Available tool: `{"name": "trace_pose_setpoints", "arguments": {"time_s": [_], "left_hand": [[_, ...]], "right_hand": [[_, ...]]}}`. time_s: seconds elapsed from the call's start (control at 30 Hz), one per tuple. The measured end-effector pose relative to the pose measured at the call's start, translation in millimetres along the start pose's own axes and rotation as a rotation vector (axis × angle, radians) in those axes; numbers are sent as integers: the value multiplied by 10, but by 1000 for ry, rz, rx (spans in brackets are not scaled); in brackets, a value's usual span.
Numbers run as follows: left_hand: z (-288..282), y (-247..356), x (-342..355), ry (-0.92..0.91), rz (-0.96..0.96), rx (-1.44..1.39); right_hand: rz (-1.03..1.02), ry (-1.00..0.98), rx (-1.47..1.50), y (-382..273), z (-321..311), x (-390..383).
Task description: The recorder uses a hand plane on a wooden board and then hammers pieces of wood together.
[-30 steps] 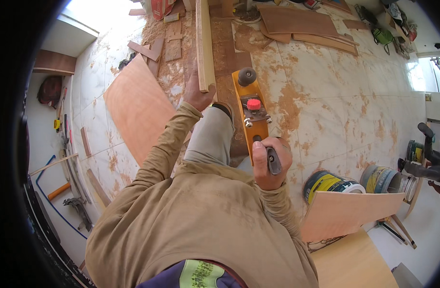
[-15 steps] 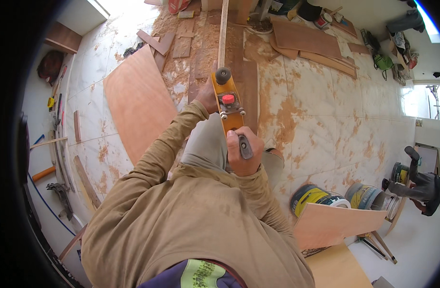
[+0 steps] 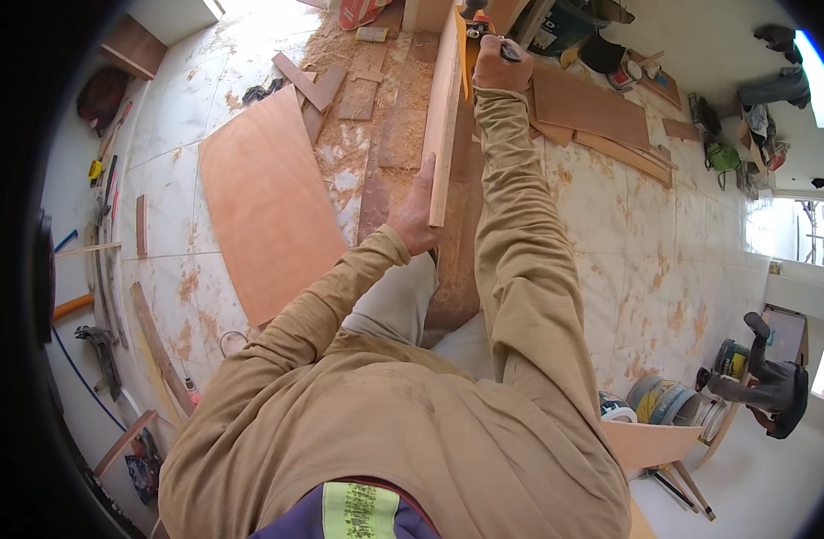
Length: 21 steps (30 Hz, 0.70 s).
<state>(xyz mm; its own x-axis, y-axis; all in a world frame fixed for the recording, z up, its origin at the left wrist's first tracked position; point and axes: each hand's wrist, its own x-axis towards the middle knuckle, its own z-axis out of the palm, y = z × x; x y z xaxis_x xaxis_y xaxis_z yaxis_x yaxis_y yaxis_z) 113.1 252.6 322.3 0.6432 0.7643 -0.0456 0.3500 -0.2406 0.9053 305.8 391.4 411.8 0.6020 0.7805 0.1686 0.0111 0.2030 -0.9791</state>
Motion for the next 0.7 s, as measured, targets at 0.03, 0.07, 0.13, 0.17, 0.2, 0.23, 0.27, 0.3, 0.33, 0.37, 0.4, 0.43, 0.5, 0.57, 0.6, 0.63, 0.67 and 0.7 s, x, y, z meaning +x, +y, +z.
{"name": "trace_pose_setpoints", "arguments": {"time_s": [0.03, 0.07, 0.13, 0.17, 0.2, 0.23, 0.27, 0.3, 0.33, 0.37, 0.4, 0.43, 0.5, 0.57, 0.6, 0.63, 0.67, 0.7], "left_hand": [[4, -36, 20, 3, 2, -23], [24, -62, 55, 4, 13, -23], [36, -229, -26, 75, 16, -38], [41, -229, -25, 74, 9, -44], [11, -221, -24, 59, 42, -76], [-12, -221, -54, 37, 75, -108], [-29, -239, -69, 28, 64, -112], [-25, -249, -44, -50, 33, -63], [-13, -266, -27, -120, -1, -8], [18, -271, -42, -131, 1, -9], [30, -262, -75, -36, 70, -14], [24, -256, -108, 64, 139, -18], [-10, -192, -21, 17, 93, -36], [37, -101, -53, 37, 41, 72], [83, -158, -32, 163, 178, 109], [137, -128, -3, 177, 198, 111], [180, -75, 38, 132, 170, 101], [126, -108, 17, 102, 108, 108]], "right_hand": [[-126, -8, -81, 164, -62, 33], [-257, -12, -168, 229, -106, 88], [-9, -35, -80, -55, -155, -855], [-41, -52, -147, -159, -353, -1350], [32, -40, -128, -405, -492, -1894], [88, -55, -150, -597, -677, -2418], [121, -60, -194, -765, -806, -2882], [48, -98, -311, -806, -980, -3252], [69, -75, -293, -905, -975, -3414], [85, -44, -277, -967, -916, -3477], [82, -34, -273, -915, -865, -3354], [115, -5, -231, -805, -799, -3127], [97, 27, -185, -548, -570, -2322], [-99, 58, -209, -160, -230, -984], [-11, 22, -50, -127, 10, -367], [-22, 23, -33, -28, 125, 186], [23, -66, 275, 83, 30, 653], [17, -85, 290, 132, 95, 651]]}}
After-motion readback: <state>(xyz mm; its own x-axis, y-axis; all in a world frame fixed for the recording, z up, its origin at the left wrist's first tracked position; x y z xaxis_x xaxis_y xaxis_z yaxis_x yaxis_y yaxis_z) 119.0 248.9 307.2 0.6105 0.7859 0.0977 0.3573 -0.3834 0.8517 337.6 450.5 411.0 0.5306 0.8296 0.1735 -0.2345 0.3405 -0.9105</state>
